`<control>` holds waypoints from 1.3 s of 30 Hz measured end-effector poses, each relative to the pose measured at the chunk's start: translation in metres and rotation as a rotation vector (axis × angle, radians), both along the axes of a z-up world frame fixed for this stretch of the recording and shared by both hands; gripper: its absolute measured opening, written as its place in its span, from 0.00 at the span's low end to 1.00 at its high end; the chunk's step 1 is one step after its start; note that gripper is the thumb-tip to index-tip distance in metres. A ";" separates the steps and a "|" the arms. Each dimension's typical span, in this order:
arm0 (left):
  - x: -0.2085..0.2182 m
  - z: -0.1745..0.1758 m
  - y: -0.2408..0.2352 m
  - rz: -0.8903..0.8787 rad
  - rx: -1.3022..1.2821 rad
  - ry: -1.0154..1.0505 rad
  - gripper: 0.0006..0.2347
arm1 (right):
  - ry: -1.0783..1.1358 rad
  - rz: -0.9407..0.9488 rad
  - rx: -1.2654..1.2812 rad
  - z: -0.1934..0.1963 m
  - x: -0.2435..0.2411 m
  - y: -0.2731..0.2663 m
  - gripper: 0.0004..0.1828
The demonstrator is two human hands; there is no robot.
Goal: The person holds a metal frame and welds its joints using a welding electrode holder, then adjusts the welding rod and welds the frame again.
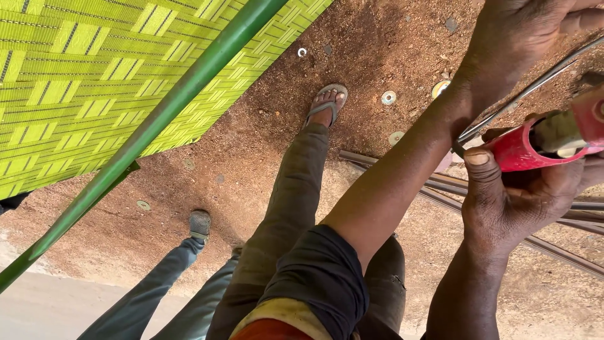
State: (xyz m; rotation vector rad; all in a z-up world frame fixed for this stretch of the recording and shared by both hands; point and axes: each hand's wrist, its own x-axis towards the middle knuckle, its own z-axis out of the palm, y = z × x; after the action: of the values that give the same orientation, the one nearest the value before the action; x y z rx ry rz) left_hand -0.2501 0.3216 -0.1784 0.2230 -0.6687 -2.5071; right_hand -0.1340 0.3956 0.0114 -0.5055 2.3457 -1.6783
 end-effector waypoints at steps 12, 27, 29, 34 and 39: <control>-0.010 -0.047 -0.005 -0.049 -0.447 -0.631 0.19 | 0.385 0.067 0.341 -0.025 -0.023 -0.022 0.38; 0.025 -0.012 -0.029 -0.163 0.361 -0.003 0.17 | 0.591 -0.011 0.437 -0.064 -0.013 -0.033 0.29; 0.024 -0.002 -0.036 -0.136 0.317 -0.034 0.17 | 0.590 -0.050 0.410 -0.066 -0.009 -0.040 0.28; 0.033 0.025 -0.051 -0.151 0.106 -0.172 0.19 | 0.529 -0.130 0.318 -0.056 -0.011 -0.054 0.30; 0.033 0.026 -0.061 -0.224 -0.074 -0.400 0.21 | 0.524 -0.157 0.188 -0.043 0.002 -0.049 0.32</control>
State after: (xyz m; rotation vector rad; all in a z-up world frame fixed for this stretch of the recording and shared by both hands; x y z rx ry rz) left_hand -0.2171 0.2611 -0.1525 0.6671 -0.9904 -2.6678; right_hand -0.1320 0.3470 -0.0320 -0.8251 2.9454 -1.4986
